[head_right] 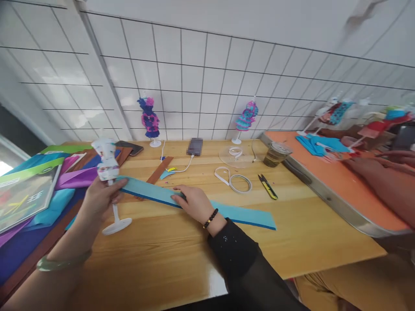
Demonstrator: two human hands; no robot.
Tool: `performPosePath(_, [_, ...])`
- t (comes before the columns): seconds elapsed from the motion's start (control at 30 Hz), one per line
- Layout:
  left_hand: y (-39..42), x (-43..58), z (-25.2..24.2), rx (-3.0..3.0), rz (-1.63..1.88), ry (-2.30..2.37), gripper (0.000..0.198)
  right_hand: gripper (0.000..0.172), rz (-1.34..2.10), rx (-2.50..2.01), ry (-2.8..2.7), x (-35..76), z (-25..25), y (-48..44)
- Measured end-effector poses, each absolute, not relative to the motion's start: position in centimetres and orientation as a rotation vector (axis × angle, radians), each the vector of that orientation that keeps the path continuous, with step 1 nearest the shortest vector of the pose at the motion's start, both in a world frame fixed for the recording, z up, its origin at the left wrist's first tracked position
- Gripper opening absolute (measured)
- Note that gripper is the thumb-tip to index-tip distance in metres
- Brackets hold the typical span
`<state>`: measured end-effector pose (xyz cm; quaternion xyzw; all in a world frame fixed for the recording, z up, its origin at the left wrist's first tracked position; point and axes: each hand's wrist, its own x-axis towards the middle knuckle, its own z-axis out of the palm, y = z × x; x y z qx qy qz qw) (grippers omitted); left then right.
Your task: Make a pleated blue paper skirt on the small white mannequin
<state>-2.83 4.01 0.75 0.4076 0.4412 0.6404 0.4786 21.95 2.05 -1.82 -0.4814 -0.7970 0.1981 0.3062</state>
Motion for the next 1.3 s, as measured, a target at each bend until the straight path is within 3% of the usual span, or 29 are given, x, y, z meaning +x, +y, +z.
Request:
performPosePath(0.47, [4.8,-4.1,0.7,0.855,1.638,1.085,0.038,0.031,0.697,-1.546,-2.076,34.5,-2.6,-1.3])
performPosePath(0.8, [3.8,-1.5,0.2,0.921,1.496,1.025,0.039,0.045,0.525,-1.883,-1.844,45.4,-1.9,-3.2])
performPosePath(0.93, [3.6,-1.3,0.2,0.919,1.457,1.022,0.041,0.048,0.511,-1.915,-1.826,45.9,-2.1,-3.5])
performPosePath(1.1, [3.6,-1.5,0.6,0.887,1.504,1.008,0.041,0.05,0.734,-1.809,-1.907,44.1,-2.8,-4.3])
performPosePath(1.3, [3.7,-1.8,0.5,0.86,1.526,1.002,0.04,0.042,0.727,-1.87,-1.999,43.3,-3.3,-5.2])
